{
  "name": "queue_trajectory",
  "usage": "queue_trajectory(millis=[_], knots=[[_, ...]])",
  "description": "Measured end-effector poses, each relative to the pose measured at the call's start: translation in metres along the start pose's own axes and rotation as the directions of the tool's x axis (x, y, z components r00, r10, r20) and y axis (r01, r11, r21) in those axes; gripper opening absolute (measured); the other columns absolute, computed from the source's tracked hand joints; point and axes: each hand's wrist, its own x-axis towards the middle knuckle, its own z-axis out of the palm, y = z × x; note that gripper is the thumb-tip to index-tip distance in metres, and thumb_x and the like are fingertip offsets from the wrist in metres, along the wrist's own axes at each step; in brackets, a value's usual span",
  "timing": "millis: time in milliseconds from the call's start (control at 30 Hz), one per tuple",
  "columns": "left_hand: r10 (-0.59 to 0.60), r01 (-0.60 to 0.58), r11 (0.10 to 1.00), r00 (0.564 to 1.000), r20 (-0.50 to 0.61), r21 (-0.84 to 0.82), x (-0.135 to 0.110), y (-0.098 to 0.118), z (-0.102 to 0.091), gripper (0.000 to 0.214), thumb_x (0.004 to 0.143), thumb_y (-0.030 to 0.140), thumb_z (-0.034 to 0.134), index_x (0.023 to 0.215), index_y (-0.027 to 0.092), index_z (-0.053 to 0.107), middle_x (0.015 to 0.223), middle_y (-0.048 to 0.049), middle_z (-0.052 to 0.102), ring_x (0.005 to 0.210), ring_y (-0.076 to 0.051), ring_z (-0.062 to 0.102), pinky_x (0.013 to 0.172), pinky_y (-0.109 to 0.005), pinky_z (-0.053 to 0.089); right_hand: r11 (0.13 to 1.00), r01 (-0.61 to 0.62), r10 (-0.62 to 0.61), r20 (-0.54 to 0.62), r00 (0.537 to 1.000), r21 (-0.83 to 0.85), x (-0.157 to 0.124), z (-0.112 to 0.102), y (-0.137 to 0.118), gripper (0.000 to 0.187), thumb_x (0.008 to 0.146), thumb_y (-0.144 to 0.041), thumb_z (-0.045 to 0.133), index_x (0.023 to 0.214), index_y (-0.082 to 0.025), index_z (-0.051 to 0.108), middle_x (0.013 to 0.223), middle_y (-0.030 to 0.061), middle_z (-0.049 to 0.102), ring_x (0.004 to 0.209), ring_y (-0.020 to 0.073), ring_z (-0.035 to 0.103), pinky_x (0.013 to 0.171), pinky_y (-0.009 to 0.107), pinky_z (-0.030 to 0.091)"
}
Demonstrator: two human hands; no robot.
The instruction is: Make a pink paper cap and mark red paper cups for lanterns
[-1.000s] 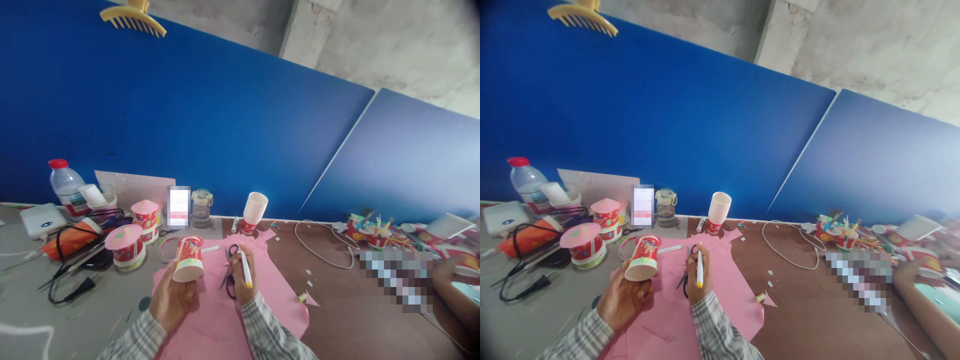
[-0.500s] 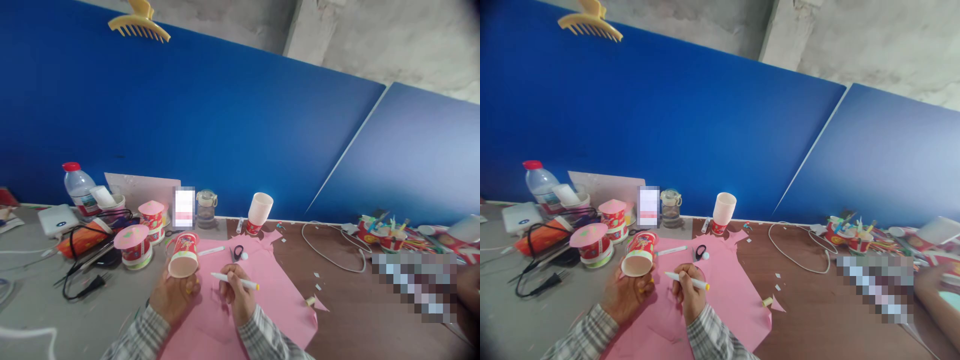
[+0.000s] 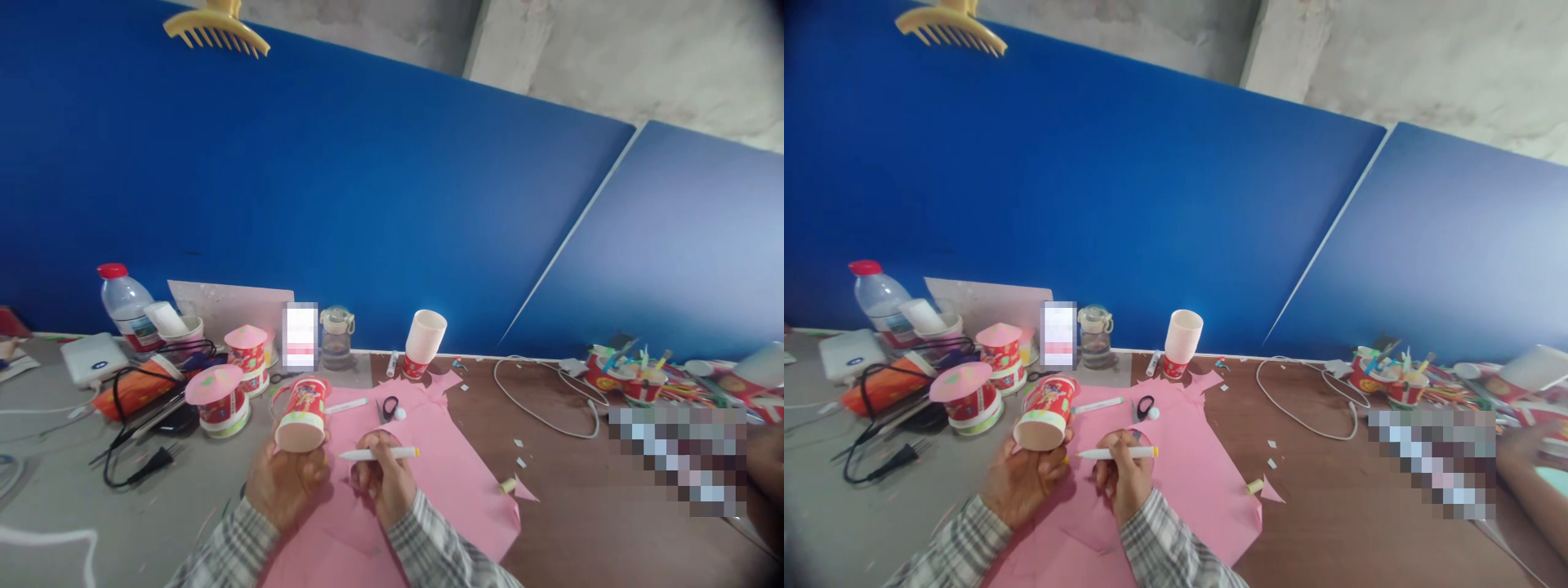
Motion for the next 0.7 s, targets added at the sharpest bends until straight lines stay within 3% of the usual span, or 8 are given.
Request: queue_trajectory(millis=[167,300,367,467,700], knots=[[0.01,-0.011,0.999,1.0,-0.021,-0.032,0.002,-0.001,-0.002,0.045,0.062,0.047,0.045,0.081,0.01,0.061,0.064,-0.0143,0.066,0.035,-0.017,0.046,0.038,-0.037,0.043,0.999,0.038,-0.037,-0.01,0.999,0.016,0.002,0.001,-0.001,0.03,0.062,-0.046,0.059,0.05,-0.018,0.055,0.023,-0.0079,0.046,0.018,0.0055,0.029,0.024,0.015,0.031],[0.031,-0.035,0.994,0.999,-0.041,-0.101,0.006,-0.002,-0.006,0.041,0.062,0.048,0.048,0.079,0.014,0.063,0.07,-0.0137,0.071,0.067,-0.03,0.061,0.07,-0.052,0.043,0.997,0.081,-0.081,-0.021,0.997,-0.01,0.001,0.0,-0.001,0.03,0.064,-0.046,0.057,0.053,-0.018,0.056,0.025,-0.0077,0.047,0.019,0.0049,0.029,0.025,0.014,0.028],[0.027,-0.029,0.991,1.0,-0.014,-0.129,0.008,-0.001,-0.008,0.04,0.063,0.048,0.047,0.081,0.015,0.063,0.073,-0.0124,0.073,0.073,-0.032,0.062,0.075,-0.056,0.04,0.993,0.111,-0.112,-0.025,0.993,-0.041,0.0,-0.002,-0.001,0.029,0.065,-0.046,0.057,0.056,-0.018,0.056,0.027,-0.0073,0.049,0.021,0.0052,0.031,0.025,0.012,0.026],[0.031,-0.033,0.991,0.999,-0.023,-0.127,0.008,-0.002,-0.007,0.039,0.063,0.047,0.048,0.082,0.016,0.062,0.074,-0.0126,0.073,0.073,-0.032,0.062,0.073,-0.055,0.042,0.981,0.155,-0.156,-0.003,0.988,-0.115,-0.005,-0.003,-0.002,0.028,0.066,-0.044,0.057,0.06,-0.017,0.059,0.031,-0.0061,0.052,0.022,0.0053,0.032,0.025,0.011,0.023],[0.135,-0.138,0.99,0.981,-0.141,-0.01,0.006,-0.01,0.004,0.04,0.065,0.047,0.047,0.083,0.015,0.062,0.064,-0.0114,0.072,0.06,-0.028,0.063,0.057,-0.044,0.05,0.882,0.275,-0.229,0.163,0.96,-0.383,-0.024,0.003,-0.006,0.013,0.067,-0.028,0.058,0.069,-0.018,0.067,0.039,-0.0053,0.055,0.03,0.009,0.043,0.03,0.015,0.034]])
